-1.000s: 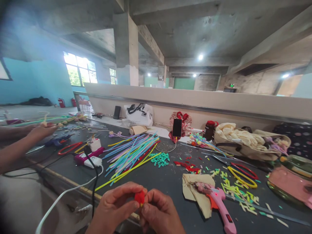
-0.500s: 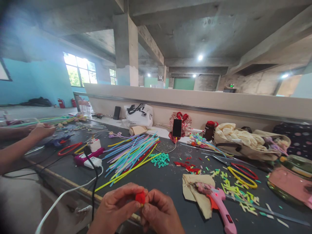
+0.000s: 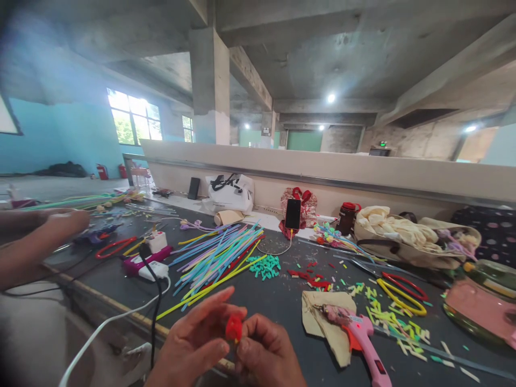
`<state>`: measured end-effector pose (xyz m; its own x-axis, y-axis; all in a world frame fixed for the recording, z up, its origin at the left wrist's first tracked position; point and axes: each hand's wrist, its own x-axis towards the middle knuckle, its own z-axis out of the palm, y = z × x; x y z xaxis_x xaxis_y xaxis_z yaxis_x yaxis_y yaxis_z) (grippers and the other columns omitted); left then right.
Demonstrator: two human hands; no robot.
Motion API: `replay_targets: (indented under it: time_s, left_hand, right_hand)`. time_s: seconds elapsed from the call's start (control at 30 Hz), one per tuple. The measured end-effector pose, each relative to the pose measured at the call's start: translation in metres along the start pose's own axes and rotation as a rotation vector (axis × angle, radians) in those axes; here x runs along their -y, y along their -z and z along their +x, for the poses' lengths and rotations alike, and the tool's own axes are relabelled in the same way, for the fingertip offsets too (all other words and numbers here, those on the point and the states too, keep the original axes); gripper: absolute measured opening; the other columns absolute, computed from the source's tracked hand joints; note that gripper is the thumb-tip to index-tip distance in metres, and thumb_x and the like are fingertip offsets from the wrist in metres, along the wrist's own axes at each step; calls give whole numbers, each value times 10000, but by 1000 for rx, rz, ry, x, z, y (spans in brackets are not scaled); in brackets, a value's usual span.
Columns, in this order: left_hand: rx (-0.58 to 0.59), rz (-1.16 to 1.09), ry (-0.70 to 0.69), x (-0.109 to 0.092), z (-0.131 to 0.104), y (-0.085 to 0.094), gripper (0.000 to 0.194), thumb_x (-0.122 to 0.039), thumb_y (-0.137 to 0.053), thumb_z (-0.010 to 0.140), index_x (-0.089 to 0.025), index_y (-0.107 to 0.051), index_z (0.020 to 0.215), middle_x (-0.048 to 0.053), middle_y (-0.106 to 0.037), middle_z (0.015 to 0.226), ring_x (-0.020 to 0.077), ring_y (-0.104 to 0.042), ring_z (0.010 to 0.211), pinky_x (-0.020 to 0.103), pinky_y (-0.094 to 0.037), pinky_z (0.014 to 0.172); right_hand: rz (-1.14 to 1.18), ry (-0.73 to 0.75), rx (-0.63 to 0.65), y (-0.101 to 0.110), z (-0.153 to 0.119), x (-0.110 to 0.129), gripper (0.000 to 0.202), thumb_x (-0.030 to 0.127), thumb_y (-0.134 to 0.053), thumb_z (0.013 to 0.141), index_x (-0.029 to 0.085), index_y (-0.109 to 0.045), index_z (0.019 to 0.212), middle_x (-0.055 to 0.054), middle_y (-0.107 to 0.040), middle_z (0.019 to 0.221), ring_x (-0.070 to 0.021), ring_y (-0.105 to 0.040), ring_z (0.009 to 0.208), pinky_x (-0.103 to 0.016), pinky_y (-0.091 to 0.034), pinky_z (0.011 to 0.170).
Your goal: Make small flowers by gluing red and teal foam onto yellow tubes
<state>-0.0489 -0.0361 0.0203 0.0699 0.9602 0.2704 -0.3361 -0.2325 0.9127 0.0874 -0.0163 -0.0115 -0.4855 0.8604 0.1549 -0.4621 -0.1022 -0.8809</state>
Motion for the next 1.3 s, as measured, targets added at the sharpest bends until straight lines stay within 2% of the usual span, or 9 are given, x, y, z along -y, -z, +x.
replay_targets:
  time_s: [0.07,0.2,0.4,0.57,0.87,1.03,1.1,1.17,1.3]
  left_hand:
    - [15,-47,3,-5,-1,1,568,-295,-728,517,-283,-573,1063,59,-666,914,201,-604,745,272,-484,635]
    - [34,5,8,-12,-1,4,374,-339,-714,527,-229,-676,883,70,-650,917,193,-591,735,262,-476,643]
    - [12,188,-89,-10,0,0,206,-221,-670,592,-268,-705,789,40,-666,846,184,-604,723,243,-483,634]
    - [-8,287,-128,-7,0,-2,186,-172,-654,600,-269,-708,749,22,-685,783,179,-612,722,221,-483,643]
    - [-21,328,-125,0,-2,0,180,-167,-643,608,-267,-700,747,6,-685,756,158,-614,677,201,-480,615]
    - [-18,319,-120,2,0,-1,209,-127,-637,599,-272,-705,734,7,-688,741,160,-617,676,198,-480,610]
    - [-14,294,-91,3,0,-1,193,-125,-647,590,-265,-709,707,13,-690,739,162,-617,681,199,-481,614]
    - [-20,171,-39,5,-1,-2,221,-163,-671,579,-279,-703,764,22,-694,780,169,-618,688,216,-486,609]
    - [-28,-155,54,6,-4,-3,552,-274,-736,510,-330,-584,1038,48,-671,950,185,-613,741,250,-490,619]
  right_hand:
    - [3,4,9,0,-1,1,304,418,-678,606,163,-513,613,57,-486,496,-46,-376,397,-179,-281,438]
    - [-30,-8,23,1,-3,4,276,389,-673,628,154,-527,621,60,-477,463,-40,-371,380,-165,-255,410]
    - [-7,-18,13,2,-3,1,290,407,-683,608,160,-531,620,58,-486,482,-52,-415,403,-184,-312,447]
    - [-7,34,32,0,-3,4,270,371,-675,632,140,-537,625,51,-495,465,-37,-394,374,-155,-261,394]
    - [-14,31,-5,3,-3,0,262,363,-676,631,138,-541,622,53,-490,447,-28,-371,351,-148,-271,384]
    - [-15,29,0,4,-5,-2,236,343,-672,641,148,-541,623,42,-510,479,-47,-419,387,-157,-286,402]
    - [-17,30,1,4,-5,-2,236,353,-664,646,153,-539,631,40,-510,498,-49,-415,390,-162,-283,403]
    - [-14,32,-4,4,-5,-3,243,366,-660,647,158,-535,635,42,-502,513,-48,-403,391,-168,-276,408]
    - [-40,54,-11,3,-6,0,249,376,-648,656,160,-526,639,46,-474,521,-55,-378,430,-181,-273,442]
